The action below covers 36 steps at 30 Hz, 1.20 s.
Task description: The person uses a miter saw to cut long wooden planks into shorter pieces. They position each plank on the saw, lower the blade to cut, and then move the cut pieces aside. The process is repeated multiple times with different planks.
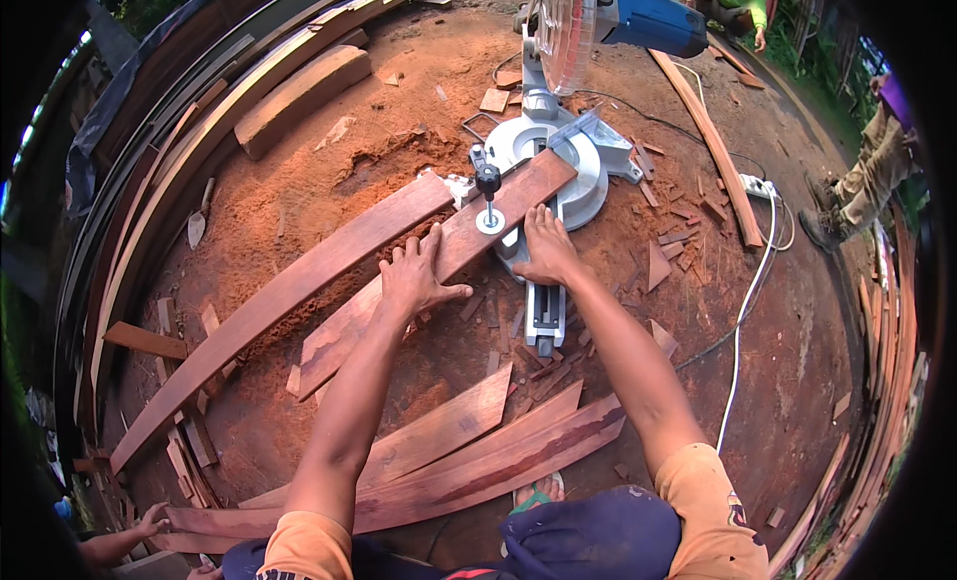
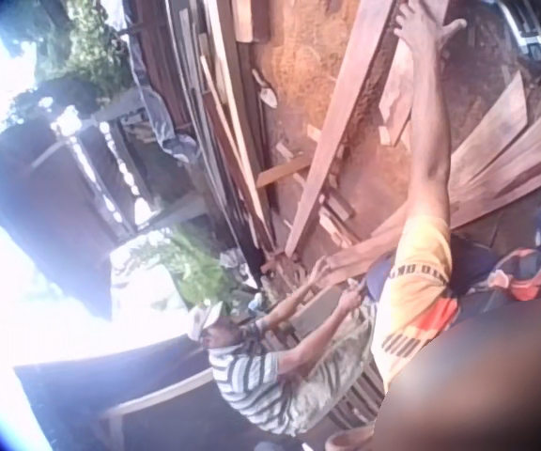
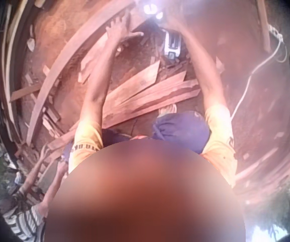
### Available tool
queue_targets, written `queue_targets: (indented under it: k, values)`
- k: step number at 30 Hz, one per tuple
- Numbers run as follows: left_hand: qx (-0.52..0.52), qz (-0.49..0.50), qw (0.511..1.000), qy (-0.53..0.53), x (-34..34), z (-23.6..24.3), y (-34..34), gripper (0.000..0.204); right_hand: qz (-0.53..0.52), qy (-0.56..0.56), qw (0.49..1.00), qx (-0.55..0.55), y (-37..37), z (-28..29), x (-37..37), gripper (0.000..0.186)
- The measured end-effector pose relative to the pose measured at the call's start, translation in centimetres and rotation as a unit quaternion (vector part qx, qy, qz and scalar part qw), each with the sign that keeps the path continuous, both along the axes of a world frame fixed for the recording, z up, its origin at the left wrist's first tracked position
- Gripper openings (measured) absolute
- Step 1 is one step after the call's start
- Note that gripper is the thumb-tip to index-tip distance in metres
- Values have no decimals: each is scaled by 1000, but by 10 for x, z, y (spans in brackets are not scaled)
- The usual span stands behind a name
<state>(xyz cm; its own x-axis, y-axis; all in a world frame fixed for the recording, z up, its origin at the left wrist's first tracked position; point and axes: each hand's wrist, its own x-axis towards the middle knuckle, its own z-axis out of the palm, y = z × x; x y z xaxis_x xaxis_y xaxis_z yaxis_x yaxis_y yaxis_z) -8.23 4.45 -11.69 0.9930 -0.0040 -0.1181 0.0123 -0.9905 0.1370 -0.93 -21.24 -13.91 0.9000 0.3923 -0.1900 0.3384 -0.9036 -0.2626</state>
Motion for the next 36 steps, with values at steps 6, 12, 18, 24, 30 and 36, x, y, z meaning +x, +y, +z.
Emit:
queue_targets:
  k: [6, 12, 18, 24, 30, 36]
  values:
    - [-26, -20, 999, -31, -3, -3, 13, 106, 22, -19, 999, 13, -8, -5, 3, 119]
    - [-42, -16, 999, -29, -2, -3, 14, 105, 59, 5, 998, 10, -25, -8, 12, 119]
    - [-52, -15, 998, -28, -2, -4, 16, 107, 42, -15, 999, 2, -22, -12, 8, 120]
    - [-48, -18, 998, -20, -1, -6, 20, 108, 37, -33, 999, 5, -20, -13, 4, 115]
    - [-76, -12, 997, -15, -5, 5, 17, 106, 21, -25, 999, 42, -18, 24, -1, 99]
    - [-70, -22, 997, 2, 2, -4, 16, 109, 116, -319, 910, 238, -5, 113, 18, 58]
